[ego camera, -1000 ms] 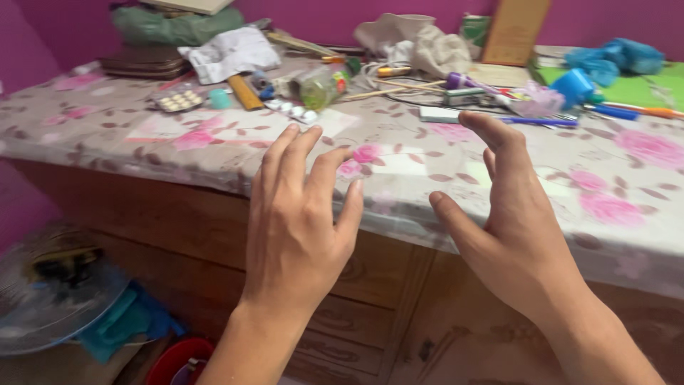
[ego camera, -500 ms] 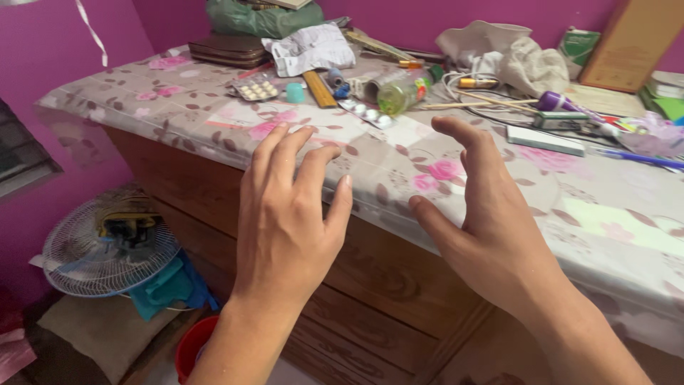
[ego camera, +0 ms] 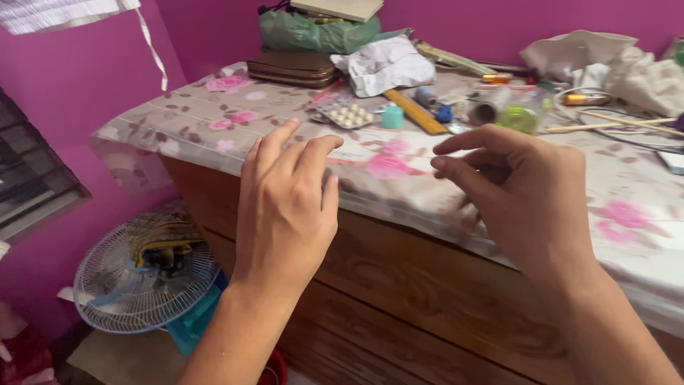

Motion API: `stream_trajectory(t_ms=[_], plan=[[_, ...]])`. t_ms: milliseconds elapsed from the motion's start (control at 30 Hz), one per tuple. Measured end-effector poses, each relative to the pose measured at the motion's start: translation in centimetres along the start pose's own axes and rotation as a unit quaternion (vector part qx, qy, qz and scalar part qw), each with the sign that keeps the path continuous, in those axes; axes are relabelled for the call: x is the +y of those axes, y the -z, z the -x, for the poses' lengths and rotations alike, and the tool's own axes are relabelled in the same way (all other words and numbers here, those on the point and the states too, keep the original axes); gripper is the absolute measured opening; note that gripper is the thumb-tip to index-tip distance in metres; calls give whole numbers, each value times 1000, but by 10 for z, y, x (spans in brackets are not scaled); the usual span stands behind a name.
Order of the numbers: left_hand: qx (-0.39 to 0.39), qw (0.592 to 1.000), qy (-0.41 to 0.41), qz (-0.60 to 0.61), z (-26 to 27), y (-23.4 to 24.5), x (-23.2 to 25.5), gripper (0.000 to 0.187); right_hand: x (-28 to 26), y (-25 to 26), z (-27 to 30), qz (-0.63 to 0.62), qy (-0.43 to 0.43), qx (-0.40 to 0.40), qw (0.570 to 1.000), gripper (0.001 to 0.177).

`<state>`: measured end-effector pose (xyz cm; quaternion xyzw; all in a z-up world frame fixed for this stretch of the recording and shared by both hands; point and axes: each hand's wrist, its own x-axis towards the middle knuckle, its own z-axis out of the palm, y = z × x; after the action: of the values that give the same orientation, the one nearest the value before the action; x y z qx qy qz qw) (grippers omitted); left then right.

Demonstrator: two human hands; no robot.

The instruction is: The person organizes various items on a cluttered table, picking up a book, a wallet, a notebook, and blister packs of pills. They move these items to a nearby bed and handle sewing supplies like thread spools and a ruler.

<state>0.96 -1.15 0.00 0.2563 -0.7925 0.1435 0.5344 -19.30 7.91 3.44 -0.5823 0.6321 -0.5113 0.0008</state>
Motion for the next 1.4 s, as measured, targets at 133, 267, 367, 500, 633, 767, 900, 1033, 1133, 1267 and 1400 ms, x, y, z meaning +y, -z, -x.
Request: stream_trajectory(t_ms=[133, 267, 367, 500, 633, 767, 900, 1033, 1133, 1267, 1400], plan=[[-32, 999, 3, 30, -7, 2, -53, 33, -19, -37, -17, 159, -75, 37, 984, 31], [-43, 998, -38, 36, -21, -11, -100, 33, -21, -67, -32, 176, -29, 26, 984, 26], [-42, 996, -74, 33, -37, -30, -127, 30, -14, -85, -42, 135, 33, 23, 990, 23], [-44, 995, -86, 22, -57, -58, -155, 22, -11, -103, -59, 125, 69, 4, 990, 29], [-72, 994, -84, -6, -80, -84, -180, 22, -16, -118, -83, 116, 57, 3, 992, 32], [-173, 981, -63, -56, -108, -119, -220, 33, -17, -132, -100, 96, 54, 9, 994, 32], [-267, 952, -78, -129, -140, -163, -266, 48, -18, -139, -113, 102, 40, 9, 994, 32], [-317, 931, -125, -129, -155, -200, -306, 56, -20, -141, -117, 131, 32, 16, 991, 33], [-333, 921, -176, -105, -160, -226, -325, 58, -20, -144, -116, 135, 15, 38, 990, 34], [-318, 904, -274, -80, -165, -251, -345, 50, -30, -156, -118, 145, -15, 75, 986, 34], [-265, 899, -346, -48, -174, -239, -349, 44, -45, -177, -117, 175, -28, 80, 981, 34]])
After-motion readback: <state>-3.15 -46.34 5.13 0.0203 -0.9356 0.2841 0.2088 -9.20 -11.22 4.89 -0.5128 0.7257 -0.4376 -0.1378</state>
